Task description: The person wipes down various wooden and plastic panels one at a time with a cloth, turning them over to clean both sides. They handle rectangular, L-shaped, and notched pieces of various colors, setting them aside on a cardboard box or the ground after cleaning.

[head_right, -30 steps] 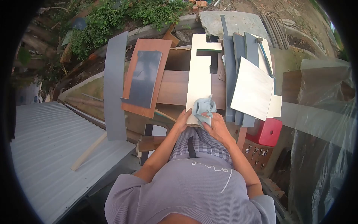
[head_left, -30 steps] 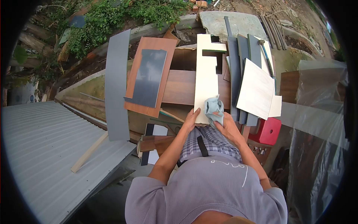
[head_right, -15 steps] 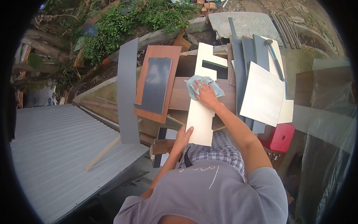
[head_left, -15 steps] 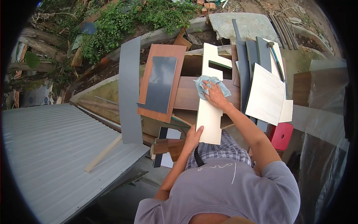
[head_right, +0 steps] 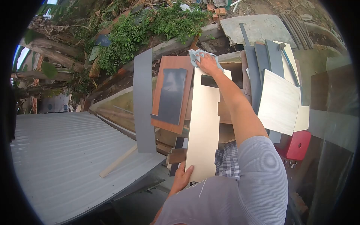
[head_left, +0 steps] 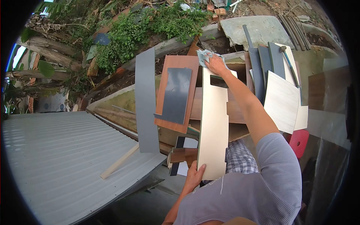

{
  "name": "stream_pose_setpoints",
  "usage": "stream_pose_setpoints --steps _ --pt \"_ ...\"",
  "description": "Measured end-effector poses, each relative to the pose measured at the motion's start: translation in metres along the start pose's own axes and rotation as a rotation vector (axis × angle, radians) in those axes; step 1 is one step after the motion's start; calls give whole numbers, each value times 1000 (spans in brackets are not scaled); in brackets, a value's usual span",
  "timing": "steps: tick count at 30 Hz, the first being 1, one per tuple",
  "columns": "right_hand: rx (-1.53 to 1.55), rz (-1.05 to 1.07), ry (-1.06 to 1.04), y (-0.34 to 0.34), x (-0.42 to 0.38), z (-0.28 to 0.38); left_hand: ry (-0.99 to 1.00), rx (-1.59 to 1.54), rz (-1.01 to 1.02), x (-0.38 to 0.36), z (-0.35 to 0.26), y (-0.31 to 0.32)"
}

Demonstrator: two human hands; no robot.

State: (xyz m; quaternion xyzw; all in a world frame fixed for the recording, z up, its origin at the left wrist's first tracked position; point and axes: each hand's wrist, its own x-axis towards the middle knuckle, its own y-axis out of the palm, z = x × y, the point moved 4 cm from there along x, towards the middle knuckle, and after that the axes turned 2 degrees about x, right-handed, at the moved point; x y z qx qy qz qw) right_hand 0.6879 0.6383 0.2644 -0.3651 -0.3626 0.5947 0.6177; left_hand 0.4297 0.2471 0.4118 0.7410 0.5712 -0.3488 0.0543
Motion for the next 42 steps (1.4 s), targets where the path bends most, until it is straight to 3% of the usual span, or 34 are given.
stream_pose_setpoints --steps 1,8,10,12,14,16,17,18,19,21,23,24,27,28,29,30,32,35,37,39,41,42 --pt "12 -133 -19 -1 8 -3 2 -47 0 -6 6 -1" --pt "-205 -135 166 -16 -58 -45 10 -146 12 -23 36 -14" --pt "-154 -238 238 -21 -93 -57 10 -107 19 -29 32 -20" --pt "-90 -375 403 -24 -131 -77 2 -58 31 -35 32 -25" --pt "-6 -463 752 -23 -179 -102 48 -84 52 -36 33 -28" --pt "882 -233 832 36 -209 -149 96 -68 33 -38 38 -32" --pt "1245 -288 705 10 -227 -90 132 -57 6 -37 39 -35" --pt "1618 -7 633 17 -232 -63 144 -53 10 -36 37 -37" --pt "1868 129 541 7 -235 -22 156 -77 14 -35 36 -40" --pt "1984 183 514 -17 -237 22 168 -87 21 -39 40 -44" --pt "1892 478 392 -30 -224 46 222 -42 38 -30 51 -50" --pt "1900 473 373 -39 -221 55 254 -61 70 -24 57 -55" --pt "1836 388 222 -85 -220 89 272 16 107 6 63 -79" --pt "1762 294 162 -101 -223 100 241 210 52 15 49 -88" --pt "1681 202 94 -113 -221 110 281 364 -30 13 33 -94" --pt "1525 80 7 -121 -222 120 466 459 -126 25 34 -104" --pt "1236 -106 7 -129 -230 144 551 12 -63 25 -11 -116" --pt "959 -207 -56 -153 -255 201 708 -211 -28 -22 -115 -135" --pt "666 -521 -340 -164 -269 239 779 -310 -80 -53 -156 -150" --pt "547 -500 -452 -144 -264 248 918 -575 -155 -82 -174 -167" --pt "420 -653 -563 -138 -278 263 944 -661 -170 -92 -166 -184" --pt "359 -591 -591 -135 -287 270 875 -755 -281 -98 -155 -186"
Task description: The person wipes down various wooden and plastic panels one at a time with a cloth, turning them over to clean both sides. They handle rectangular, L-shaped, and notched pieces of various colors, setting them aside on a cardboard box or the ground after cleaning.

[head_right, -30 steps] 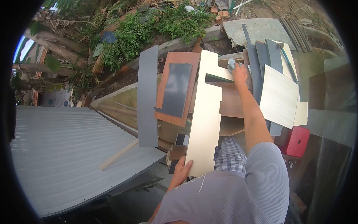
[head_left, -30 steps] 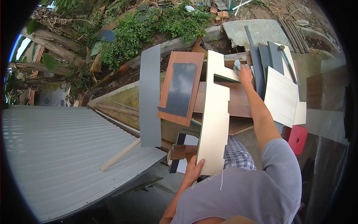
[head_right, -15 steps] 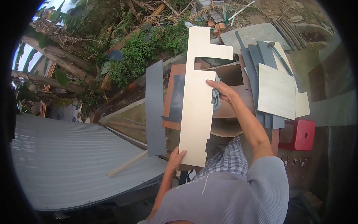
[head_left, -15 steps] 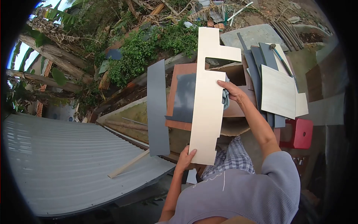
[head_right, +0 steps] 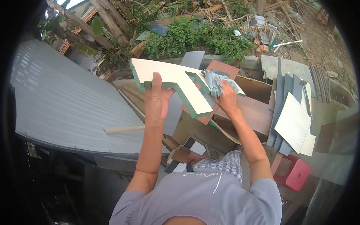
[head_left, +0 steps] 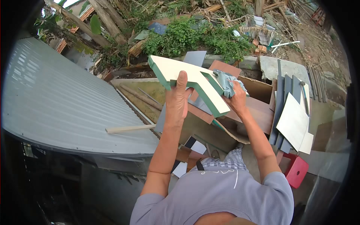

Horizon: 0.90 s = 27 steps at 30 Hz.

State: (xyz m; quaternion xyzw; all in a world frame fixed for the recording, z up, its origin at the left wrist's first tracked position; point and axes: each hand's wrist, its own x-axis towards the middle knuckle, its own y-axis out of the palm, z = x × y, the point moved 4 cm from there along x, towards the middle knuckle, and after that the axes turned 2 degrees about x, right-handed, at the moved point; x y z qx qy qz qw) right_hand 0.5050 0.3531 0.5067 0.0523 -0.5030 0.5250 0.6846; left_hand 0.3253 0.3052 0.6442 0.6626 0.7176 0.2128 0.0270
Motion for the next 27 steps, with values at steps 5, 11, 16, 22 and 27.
stream_pose_setpoints --steps 5,11,16,22,27 --pt "2 66 -120 34 -49 9 -84 -3 -316 -36 36 -57" --pt "56 165 -12 62 -100 9 -158 61 -440 -63 67 -85" --pt "88 214 71 73 -123 1 -187 90 -443 -72 82 -77" --pt "119 280 158 74 -128 -1 -193 111 -435 -74 93 -83" --pt "153 371 195 73 -125 -10 -181 109 -430 -70 92 -75"
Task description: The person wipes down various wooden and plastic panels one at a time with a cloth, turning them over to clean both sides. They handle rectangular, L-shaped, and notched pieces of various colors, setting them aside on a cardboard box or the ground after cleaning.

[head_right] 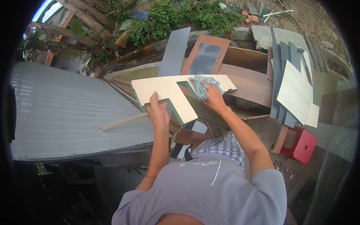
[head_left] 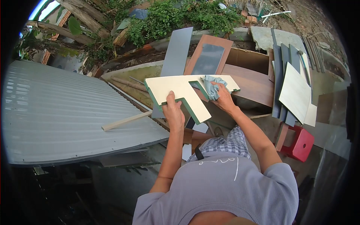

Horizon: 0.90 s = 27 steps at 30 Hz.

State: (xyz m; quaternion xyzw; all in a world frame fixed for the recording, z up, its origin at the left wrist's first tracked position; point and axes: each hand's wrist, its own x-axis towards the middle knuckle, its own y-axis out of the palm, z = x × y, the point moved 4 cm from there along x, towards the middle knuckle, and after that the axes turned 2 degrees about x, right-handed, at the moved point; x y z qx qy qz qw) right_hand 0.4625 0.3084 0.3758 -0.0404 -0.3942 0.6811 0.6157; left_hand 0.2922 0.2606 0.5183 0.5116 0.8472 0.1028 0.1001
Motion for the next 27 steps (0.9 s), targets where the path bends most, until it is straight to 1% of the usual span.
stream_pose_setpoints --steps 1,3,4,6,7,8,9,10,11,12,13,14,15,16,17,18,19,20,22,23,25,26,27 --pt "1 0 -1 -5 0 -2 -2 -2 12 2 0 -1" --pt "-93 211 -17 -13 -1 -12 10 -4 12 7 1 -7" --pt "12 220 200 -23 0 -18 9 5 16 10 5 -10" --pt "129 199 310 -48 12 -6 22 14 10 13 4 -12" --pt "135 202 300 -59 22 9 2 33 0 12 4 -11" --pt "386 130 368 -68 35 28 -20 53 -8 12 4 -10" --pt "637 55 436 -75 47 49 -20 95 59 13 5 -12" --pt "727 44 360 -80 61 78 -19 101 60 13 3 -11" --pt "775 40 200 -80 76 106 -18 88 74 11 1 -9" --pt "878 81 109 -68 85 126 -19 76 90 9 1 -7" --pt "857 196 -14 -58 92 147 -23 83 101 10 5 -9" --pt "836 183 -84 -45 95 162 82 145 144 13 10 -10" --pt "801 131 -252 -33 99 177 187 204 190 13 12 -9" --pt "792 117 -242 -16 102 168 180 204 208 10 11 -5" --pt "694 151 -253 3 107 155 195 110 198 7 8 -2" --pt "596 189 -263 7 111 149 211 16 184 6 6 -2" --pt "415 204 -176 9 109 137 184 18 189 4 8 -2" --pt "415 208 -169 7 104 125 176 17 187 3 8 -4" --pt "532 267 276 7 98 91 123 88 155 4 11 -9" --pt "532 267 276 8 91 90 114 123 144 4 11 -8" --pt "436 18 200 -11 65 108 134 115 146 5 10 -5" --pt "459 30 146 -16 55 116 156 105 149 5 11 -4" --pt "398 42 55 -21 42 123 146 108 147 6 12 -3"
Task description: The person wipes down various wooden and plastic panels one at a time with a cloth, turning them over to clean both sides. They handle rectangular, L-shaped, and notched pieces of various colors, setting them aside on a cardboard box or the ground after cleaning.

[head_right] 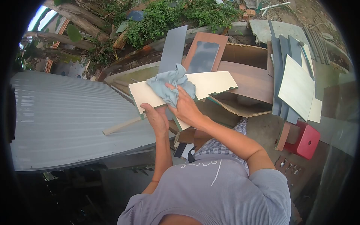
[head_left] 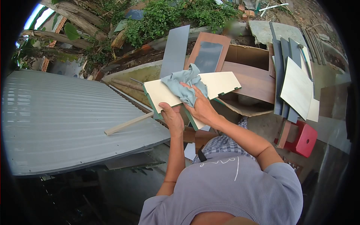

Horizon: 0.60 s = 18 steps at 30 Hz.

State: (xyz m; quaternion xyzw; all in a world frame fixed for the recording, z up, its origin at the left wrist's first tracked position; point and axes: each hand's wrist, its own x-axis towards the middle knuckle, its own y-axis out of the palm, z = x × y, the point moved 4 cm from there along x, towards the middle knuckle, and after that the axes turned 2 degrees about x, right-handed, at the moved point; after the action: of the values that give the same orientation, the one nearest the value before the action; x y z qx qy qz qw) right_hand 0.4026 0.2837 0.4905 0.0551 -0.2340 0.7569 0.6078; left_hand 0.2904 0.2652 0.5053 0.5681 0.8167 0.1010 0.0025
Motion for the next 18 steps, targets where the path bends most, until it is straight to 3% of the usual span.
stream_pose_setpoints --steps 1,5,8,10,13,15,18 --pt "-65 25 -88 -2 -13 7 17 0 19 4 -1 1" --pt "-67 100 -135 -19 -66 17 -58 -14 12 7 -6 5" --pt "-147 193 -139 -32 -91 1 -6 -22 16 11 -2 4" --pt "250 96 280 -49 -95 -21 41 -9 35 12 -2 5" --pt "429 -267 530 -68 -76 -64 53 -2 76 8 -4 10" --pt "314 -358 374 -70 -43 -60 59 -3 55 6 -4 11" --pt "5 -306 61 -40 0 -52 69 56 87 -2 -9 19"
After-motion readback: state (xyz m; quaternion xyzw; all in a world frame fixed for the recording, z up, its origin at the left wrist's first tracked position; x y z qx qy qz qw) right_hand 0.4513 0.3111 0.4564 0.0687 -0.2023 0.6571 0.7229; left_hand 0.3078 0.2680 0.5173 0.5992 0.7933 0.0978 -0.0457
